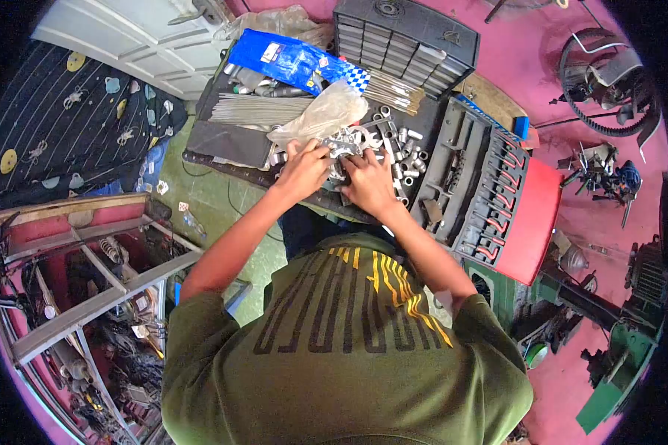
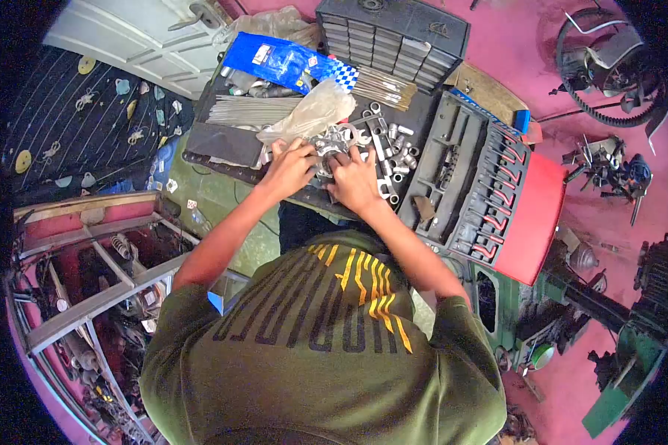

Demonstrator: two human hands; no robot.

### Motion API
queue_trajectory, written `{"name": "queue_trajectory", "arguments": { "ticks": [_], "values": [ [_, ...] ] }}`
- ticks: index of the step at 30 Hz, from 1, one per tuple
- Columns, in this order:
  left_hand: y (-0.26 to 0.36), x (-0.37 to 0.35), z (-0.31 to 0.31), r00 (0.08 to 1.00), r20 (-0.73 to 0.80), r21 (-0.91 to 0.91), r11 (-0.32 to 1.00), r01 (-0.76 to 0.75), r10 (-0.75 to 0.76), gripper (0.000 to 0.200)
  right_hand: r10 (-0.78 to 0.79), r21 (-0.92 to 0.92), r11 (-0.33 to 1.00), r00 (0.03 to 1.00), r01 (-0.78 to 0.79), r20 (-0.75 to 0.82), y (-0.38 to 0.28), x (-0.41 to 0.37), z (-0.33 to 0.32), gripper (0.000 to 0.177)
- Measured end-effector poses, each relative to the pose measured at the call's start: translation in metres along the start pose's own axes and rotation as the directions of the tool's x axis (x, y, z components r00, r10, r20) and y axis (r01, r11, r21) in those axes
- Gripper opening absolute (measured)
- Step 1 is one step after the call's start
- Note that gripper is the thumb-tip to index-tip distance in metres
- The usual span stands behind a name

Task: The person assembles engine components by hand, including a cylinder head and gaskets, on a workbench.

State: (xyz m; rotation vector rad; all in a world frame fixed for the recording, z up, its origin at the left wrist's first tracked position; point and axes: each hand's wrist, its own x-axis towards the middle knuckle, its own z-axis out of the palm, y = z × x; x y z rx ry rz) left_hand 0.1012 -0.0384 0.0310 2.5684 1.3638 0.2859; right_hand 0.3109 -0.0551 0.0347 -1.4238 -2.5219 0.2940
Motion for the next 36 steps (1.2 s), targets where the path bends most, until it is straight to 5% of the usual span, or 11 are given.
{"name": "queue_trajectory", "arguments": {
  "ticks": [11,20,26,30,36],
  "values": [
    [0.003,-0.014,-0.002,0.994,0.111,-0.016,1.000,0.024,-0.022,0.077,0.049,-0.071,0.996,0.999,-0.049,-0.009,-0.014,-0.008,0.013,0.072],
    [0.004,-0.006,-0.006,0.993,0.115,-0.062,0.998,0.030,-0.023,0.076,0.104,-0.049,0.994,0.992,-0.101,0.066,-0.011,-0.006,-0.001,0.080],
    [0.011,0.017,-0.028,0.992,0.124,-0.016,1.000,0.012,-0.010,0.076,0.058,-0.047,0.997,0.998,-0.059,-0.020,0.005,0.000,-0.021,0.063],
    [0.015,0.038,-0.040,0.994,-0.054,-0.003,0.996,-0.092,0.092,0.067,0.032,-0.112,0.992,0.984,-0.052,-0.175,0.025,0.009,-0.039,0.060],
    [0.026,0.082,-0.057,0.988,-0.092,0.034,0.992,-0.118,0.121,0.065,0.057,-0.170,0.981,0.977,-0.093,-0.205,0.043,0.017,-0.082,0.067]
  ]
}}
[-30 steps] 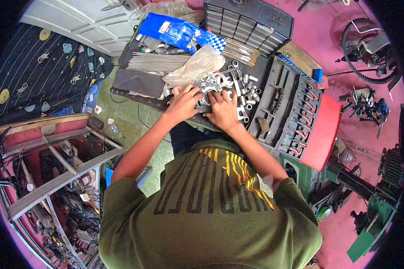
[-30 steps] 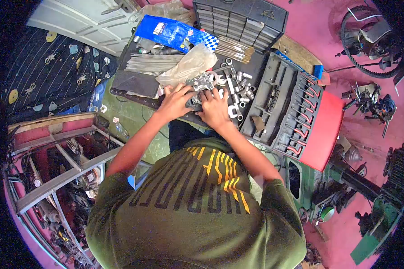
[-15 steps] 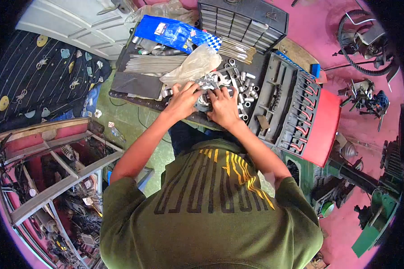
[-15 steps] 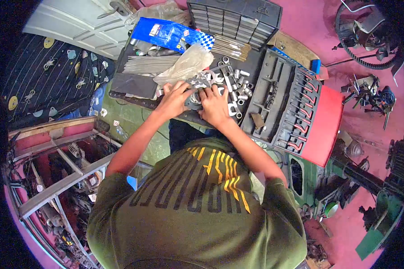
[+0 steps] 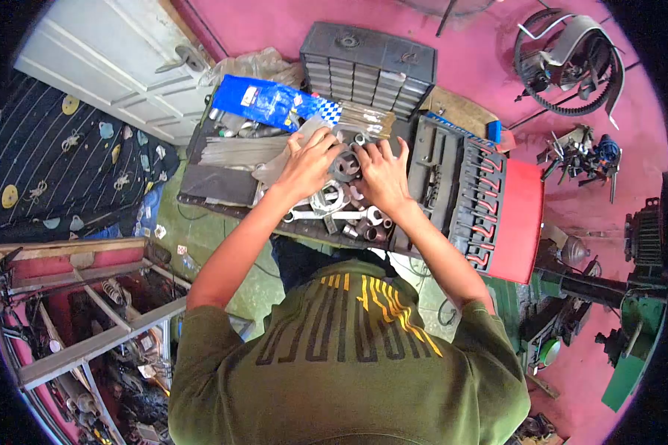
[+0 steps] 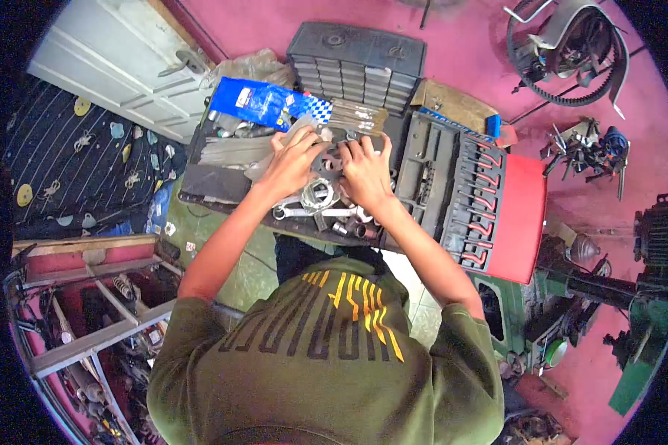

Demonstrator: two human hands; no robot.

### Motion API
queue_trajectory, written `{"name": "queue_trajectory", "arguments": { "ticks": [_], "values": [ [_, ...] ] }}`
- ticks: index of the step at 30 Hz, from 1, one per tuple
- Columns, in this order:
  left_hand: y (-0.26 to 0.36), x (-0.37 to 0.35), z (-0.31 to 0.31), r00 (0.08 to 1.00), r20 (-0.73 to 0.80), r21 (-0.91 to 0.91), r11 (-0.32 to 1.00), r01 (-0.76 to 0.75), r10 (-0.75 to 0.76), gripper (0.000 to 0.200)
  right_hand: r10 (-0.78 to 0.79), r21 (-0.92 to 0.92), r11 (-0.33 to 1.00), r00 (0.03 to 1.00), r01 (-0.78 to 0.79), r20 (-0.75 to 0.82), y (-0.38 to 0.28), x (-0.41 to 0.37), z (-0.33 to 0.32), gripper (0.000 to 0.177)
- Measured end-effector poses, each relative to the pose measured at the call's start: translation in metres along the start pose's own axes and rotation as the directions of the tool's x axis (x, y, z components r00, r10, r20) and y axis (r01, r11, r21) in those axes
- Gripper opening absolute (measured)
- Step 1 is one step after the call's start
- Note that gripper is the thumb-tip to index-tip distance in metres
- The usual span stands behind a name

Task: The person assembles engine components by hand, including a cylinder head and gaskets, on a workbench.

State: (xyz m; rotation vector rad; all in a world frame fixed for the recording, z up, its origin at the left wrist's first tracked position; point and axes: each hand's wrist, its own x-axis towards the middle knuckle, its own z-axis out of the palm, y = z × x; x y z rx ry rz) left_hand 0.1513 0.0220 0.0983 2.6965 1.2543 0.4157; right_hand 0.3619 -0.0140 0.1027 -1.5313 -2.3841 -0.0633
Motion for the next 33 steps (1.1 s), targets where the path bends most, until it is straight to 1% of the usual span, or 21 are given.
{"name": "queue_trajectory", "arguments": {
  "ticks": [1,3,5,6,7,8,9,10,12,16,17,18,19,21,23,25,26,27,29,30,33],
  "values": [
    [0.002,0.008,-0.003,1.000,0.003,0.026,1.000,-0.001,0.001,0.065,0.002,-0.013,1.000,1.000,-0.002,-0.016,0.005,0.002,-0.005,0.067],
    [0.005,0.025,-0.011,1.000,-0.018,0.048,0.999,-0.014,0.015,0.065,-0.010,-0.117,0.993,1.000,0.007,-0.028,0.017,0.009,-0.014,0.068],
    [0.009,0.043,-0.024,0.994,-0.094,0.096,0.994,-0.049,0.058,0.072,-0.029,-0.115,0.993,0.994,0.016,-0.109,0.029,0.015,-0.031,0.062],
    [0.012,0.050,-0.030,0.990,-0.123,0.056,0.996,-0.065,0.071,0.065,-0.032,-0.166,0.986,0.990,0.009,-0.138,0.037,0.019,-0.036,0.061],
    [0.016,0.062,-0.039,0.987,-0.140,0.067,0.995,-0.077,0.086,0.065,-0.036,-0.216,0.976,0.985,-0.001,-0.166,0.042,0.025,-0.046,0.059],
    [0.019,0.072,-0.046,0.983,-0.154,0.080,0.993,-0.087,0.098,0.065,-0.014,-0.188,0.982,0.985,-0.019,-0.169,0.046,0.027,-0.058,0.058],
    [0.021,0.082,-0.052,0.980,-0.167,0.093,0.991,-0.095,0.110,0.065,-0.011,-0.235,0.971,0.982,-0.034,-0.188,0.052,0.031,-0.068,0.061],
    [0.024,0.094,-0.060,0.977,-0.169,0.202,0.975,-0.094,0.129,0.074,0.005,-0.235,0.971,0.978,-0.055,-0.210,0.056,0.036,-0.081,0.063],
    [0.028,0.114,-0.076,0.965,-0.210,0.228,0.967,-0.110,0.160,0.074,0.043,-0.235,0.966,0.967,-0.104,-0.252,0.067,0.046,-0.101,0.068],
    [0.039,0.157,-0.113,0.929,-0.298,0.326,0.938,-0.119,0.221,0.072,0.017,-0.304,0.944,0.938,-0.129,-0.347,0.083,0.069,-0.146,0.067],
    [0.043,0.166,-0.123,0.917,-0.321,0.370,0.923,-0.108,0.236,0.071,0.008,-0.362,0.919,0.923,-0.159,-0.385,0.088,0.075,-0.155,0.070],
    [0.046,0.175,-0.134,0.901,-0.356,0.364,0.925,-0.112,0.249,0.070,-0.003,-0.416,0.889,0.907,-0.191,-0.421,0.091,0.080,-0.164,0.072],
    [0.049,0.184,-0.142,0.896,-0.362,0.368,0.923,-0.115,0.256,0.070,-0.005,-0.421,0.886,0.904,-0.195,-0.428,0.094,0.086,-0.174,0.072],
    [0.056,0.199,-0.159,0.842,-0.448,0.386,0.915,-0.120,0.299,0.070,0.005,-0.420,0.874,0.867,-0.247,-0.499,0.098,0.096,-0.195,0.071],
    [0.064,0.215,-0.177,0.810,-0.493,0.399,0.910,-0.114,0.318,0.070,-0.053,-0.454,0.852,0.818,-0.262,-0.572,0.102,0.102,-0.217,0.067],
    [0.070,0.229,-0.198,0.744,-0.562,0.414,0.902,-0.126,0.362,0.069,-0.085,-0.467,0.834,0.770,-0.292,-0.633,0.108,0.112,-0.236,0.066],
    [0.074,0.236,-0.209,0.715,-0.586,0.435,0.892,-0.120,0.382,0.067,-0.076,-0.488,0.812,0.771,-0.320,-0.633,0.110,0.115,-0.247,0.066],
    [0.077,0.243,-0.221,0.708,-0.589,0.440,0.890,-0.124,0.390,0.067,-0.074,-0.471,0.820,0.757,-0.324,-0.650,0.111,0.118,-0.258,0.065],
    [0.079,0.256,-0.238,0.652,-0.610,0.488,0.862,-0.138,0.450,0.066,-0.119,-0.460,0.835,0.716,-0.303,-0.687,0.119,0.126,-0.274,0.065],
    [0.082,0.264,-0.246,0.626,-0.627,0.508,0.852,-0.123,0.464,0.065,-0.140,-0.503,0.795,0.705,-0.338,-0.695,0.127,0.133,-0.279,0.069],
    [0.087,0.279,-0.263,0.591,-0.632,0.546,0.829,-0.119,0.501,0.063,-0.155,-0.481,0.805,0.658,-0.349,-0.737,0.127,0.139,-0.298,0.071]
  ]
}}
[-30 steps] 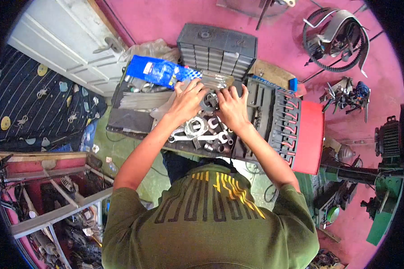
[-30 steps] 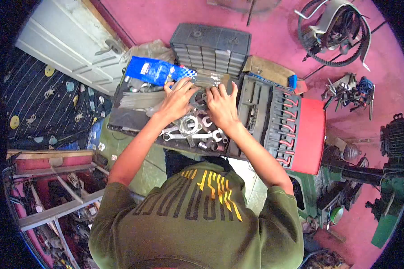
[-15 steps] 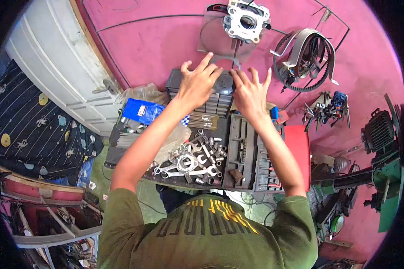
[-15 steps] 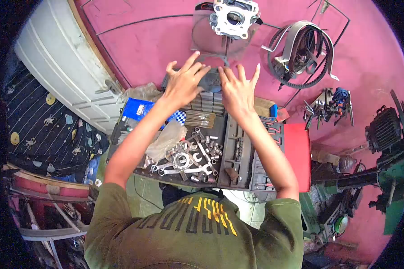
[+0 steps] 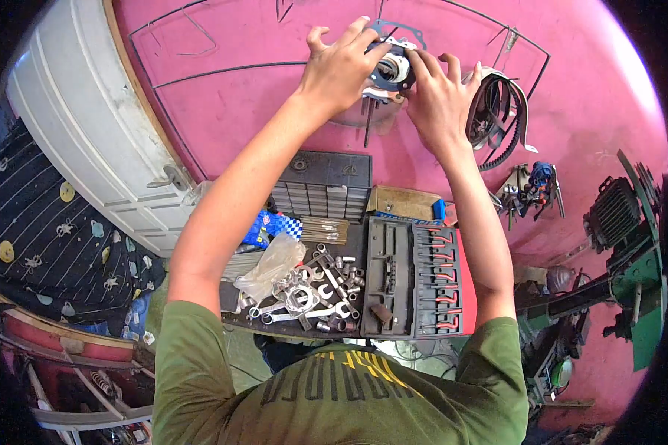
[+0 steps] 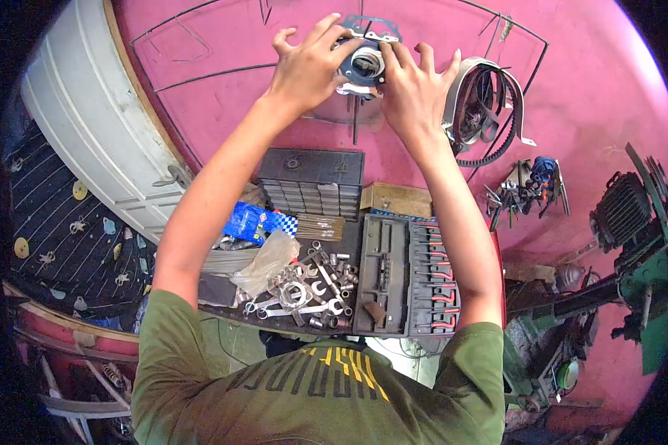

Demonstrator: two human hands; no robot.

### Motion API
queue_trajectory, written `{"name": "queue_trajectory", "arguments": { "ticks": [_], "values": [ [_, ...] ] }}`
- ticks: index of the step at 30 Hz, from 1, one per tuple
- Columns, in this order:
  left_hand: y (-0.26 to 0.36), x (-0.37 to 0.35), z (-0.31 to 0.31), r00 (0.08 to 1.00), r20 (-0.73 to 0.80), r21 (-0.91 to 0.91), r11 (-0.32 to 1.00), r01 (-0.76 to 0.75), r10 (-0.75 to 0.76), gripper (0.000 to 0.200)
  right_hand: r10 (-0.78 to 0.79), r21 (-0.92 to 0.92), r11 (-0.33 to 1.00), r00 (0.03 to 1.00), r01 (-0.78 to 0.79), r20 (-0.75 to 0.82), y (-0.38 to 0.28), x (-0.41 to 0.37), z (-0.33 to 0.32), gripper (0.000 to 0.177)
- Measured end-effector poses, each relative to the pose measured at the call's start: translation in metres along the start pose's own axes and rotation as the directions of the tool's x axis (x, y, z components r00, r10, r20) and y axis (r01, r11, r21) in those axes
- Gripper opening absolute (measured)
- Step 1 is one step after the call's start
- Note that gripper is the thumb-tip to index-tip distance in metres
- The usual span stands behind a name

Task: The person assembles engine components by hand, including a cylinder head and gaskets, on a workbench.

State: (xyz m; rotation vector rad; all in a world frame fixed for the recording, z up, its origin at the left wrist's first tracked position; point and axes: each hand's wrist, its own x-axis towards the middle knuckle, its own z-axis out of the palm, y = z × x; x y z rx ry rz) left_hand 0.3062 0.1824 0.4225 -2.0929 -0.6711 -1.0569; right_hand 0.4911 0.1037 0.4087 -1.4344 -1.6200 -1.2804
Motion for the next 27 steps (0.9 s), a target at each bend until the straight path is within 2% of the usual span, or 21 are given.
{"name": "queue_trajectory", "arguments": {
  "ticks": [5,10,11,16,19,22,27],
  "values": [
    [-0.006,0.017,0.006,0.999,0.013,0.083,0.995,-0.054,0.053,0.064,0.009,-0.044,0.999,1.000,-0.008,0.025,0.010,0.012,0.009,0.073],
    [-0.008,0.011,0.020,0.996,0.066,0.105,0.992,-0.066,0.059,0.065,-0.002,0.005,1.000,0.997,0.002,0.082,0.010,0.010,0.020,0.073],
    [-0.008,0.010,0.023,0.996,0.067,0.105,0.992,-0.065,0.058,0.065,-0.002,0.017,1.000,0.998,0.001,0.064,0.010,0.008,0.027,0.067],
    [-0.011,0.006,0.036,0.983,0.167,0.143,0.985,-0.094,0.069,0.067,-0.021,0.002,1.000,0.995,0.021,0.095,0.012,0.003,0.047,0.060],
    [-0.013,0.004,0.042,0.987,0.132,0.083,0.991,-0.102,0.090,0.067,-0.028,0.017,1.000,0.993,0.026,0.113,0.015,0.001,0.054,0.059],
    [-0.011,0.002,0.043,0.980,0.191,0.015,0.998,-0.062,0.059,0.067,-0.045,0.055,0.998,0.991,0.038,0.124,0.016,-0.003,0.060,0.060],
    [-0.010,-0.002,0.048,0.976,0.208,0.062,0.995,-0.076,0.062,0.069,-0.067,0.068,0.996,0.988,0.058,0.137,0.014,-0.006,0.064,0.063]
  ]
}}
